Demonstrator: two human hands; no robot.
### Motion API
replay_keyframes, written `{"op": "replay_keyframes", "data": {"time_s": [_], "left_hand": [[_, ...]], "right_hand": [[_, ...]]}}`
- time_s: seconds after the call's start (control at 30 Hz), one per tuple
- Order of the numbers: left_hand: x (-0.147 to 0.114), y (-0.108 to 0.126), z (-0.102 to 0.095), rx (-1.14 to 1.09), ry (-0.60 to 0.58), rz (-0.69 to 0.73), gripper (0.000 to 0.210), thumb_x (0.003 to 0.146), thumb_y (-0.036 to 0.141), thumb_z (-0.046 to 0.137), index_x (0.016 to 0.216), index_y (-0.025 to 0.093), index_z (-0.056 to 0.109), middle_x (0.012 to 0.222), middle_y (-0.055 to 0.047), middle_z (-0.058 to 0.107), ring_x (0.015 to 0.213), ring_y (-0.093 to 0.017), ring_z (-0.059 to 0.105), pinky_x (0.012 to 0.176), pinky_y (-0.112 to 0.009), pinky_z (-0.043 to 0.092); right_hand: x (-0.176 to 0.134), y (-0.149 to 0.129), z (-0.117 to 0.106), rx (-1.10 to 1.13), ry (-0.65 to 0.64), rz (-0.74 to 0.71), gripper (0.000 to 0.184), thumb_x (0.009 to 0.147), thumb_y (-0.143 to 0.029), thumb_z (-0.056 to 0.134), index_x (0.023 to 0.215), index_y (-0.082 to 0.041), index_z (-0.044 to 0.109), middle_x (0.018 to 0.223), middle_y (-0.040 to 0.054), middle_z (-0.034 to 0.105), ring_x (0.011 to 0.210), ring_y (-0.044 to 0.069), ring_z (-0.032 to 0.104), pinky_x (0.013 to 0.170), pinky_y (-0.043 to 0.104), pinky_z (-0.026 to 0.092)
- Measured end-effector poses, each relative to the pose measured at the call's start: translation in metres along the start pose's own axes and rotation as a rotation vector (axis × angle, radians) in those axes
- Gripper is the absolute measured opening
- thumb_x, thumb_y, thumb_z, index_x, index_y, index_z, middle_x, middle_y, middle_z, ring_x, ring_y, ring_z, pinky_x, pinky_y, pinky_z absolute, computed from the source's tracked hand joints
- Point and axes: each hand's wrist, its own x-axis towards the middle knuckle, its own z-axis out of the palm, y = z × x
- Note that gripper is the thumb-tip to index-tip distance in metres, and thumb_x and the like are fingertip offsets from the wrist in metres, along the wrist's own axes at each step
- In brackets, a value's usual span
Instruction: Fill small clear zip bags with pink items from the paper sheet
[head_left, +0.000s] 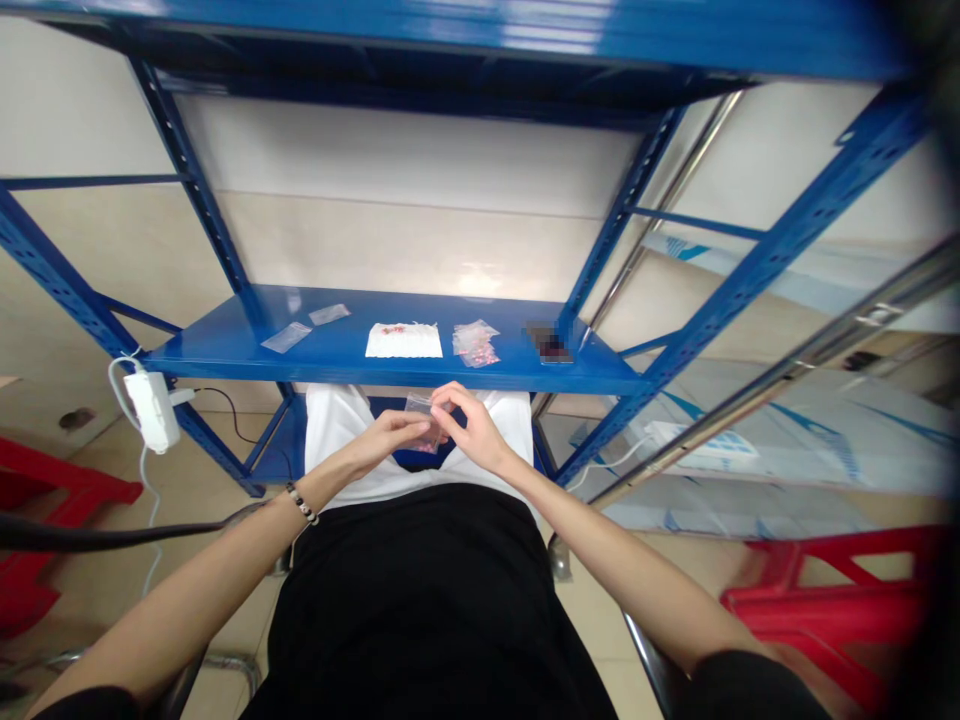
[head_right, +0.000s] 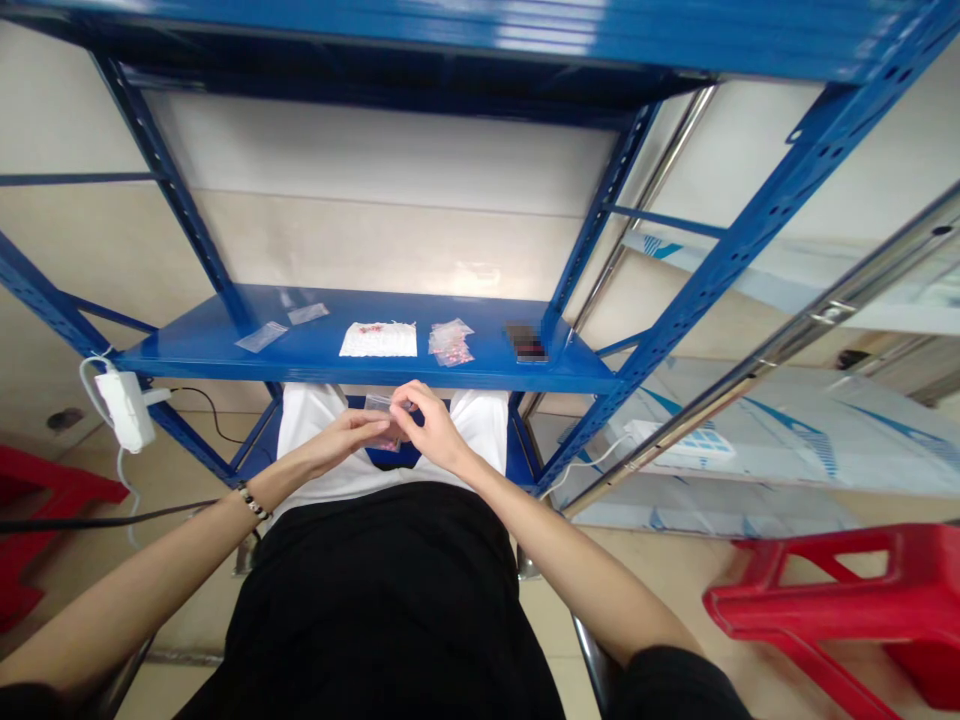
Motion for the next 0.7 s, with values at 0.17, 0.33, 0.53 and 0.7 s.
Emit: {"op": "replay_keyframes", "data": {"time_s": [0.17,0.33,0.53,0.7], "left_hand": [[-0.001,0.0,0.007,0.106,-0.099,-0.038,0.042,0.084,0.042,0.07,0.111,0.01,0.071,0.104,-0.016,0.074,0.093,-0.025,0.07,0.077,-0.033,0.055],[-0.003,-0.003,0.015,0.098,-0.043,-0.051,0.036,0.079,0.04,0.075,0.094,0.008,0.07,0.092,-0.017,0.074,0.072,-0.023,0.071,0.054,-0.024,0.048],[-0.002,-0.004,0.014,0.062,0.019,-0.038,0.036,0.079,0.04,0.074,0.096,0.009,0.071,0.094,-0.017,0.074,0.074,-0.024,0.072,0.052,-0.024,0.048],[-0.001,-0.003,0.012,0.055,0.032,-0.043,0.036,0.078,0.038,0.075,0.097,0.007,0.073,0.099,-0.019,0.074,0.085,-0.027,0.073,0.066,-0.029,0.054]], "right_hand": [[0.0,0.003,0.0,-0.006,-0.005,0.024,0.013,0.097,-0.028,0.051,0.09,-0.02,0.058,0.092,0.0053,0.059,0.088,0.019,0.054,0.077,0.031,0.044],[-0.003,-0.001,0.004,0.016,-0.035,0.038,0.014,0.097,-0.028,0.051,0.089,-0.019,0.059,0.092,0.0047,0.059,0.089,0.018,0.055,0.076,0.029,0.044],[-0.003,0.003,0.006,0.05,0.013,0.108,0.018,0.096,-0.029,0.052,0.108,-0.021,0.062,0.1,0.0049,0.062,0.09,0.017,0.058,0.075,0.029,0.045],[-0.002,0.01,0.004,0.094,0.047,0.17,0.017,0.092,-0.03,0.057,0.103,-0.019,0.064,0.091,0.0036,0.065,0.083,0.017,0.06,0.073,0.029,0.046]]}}
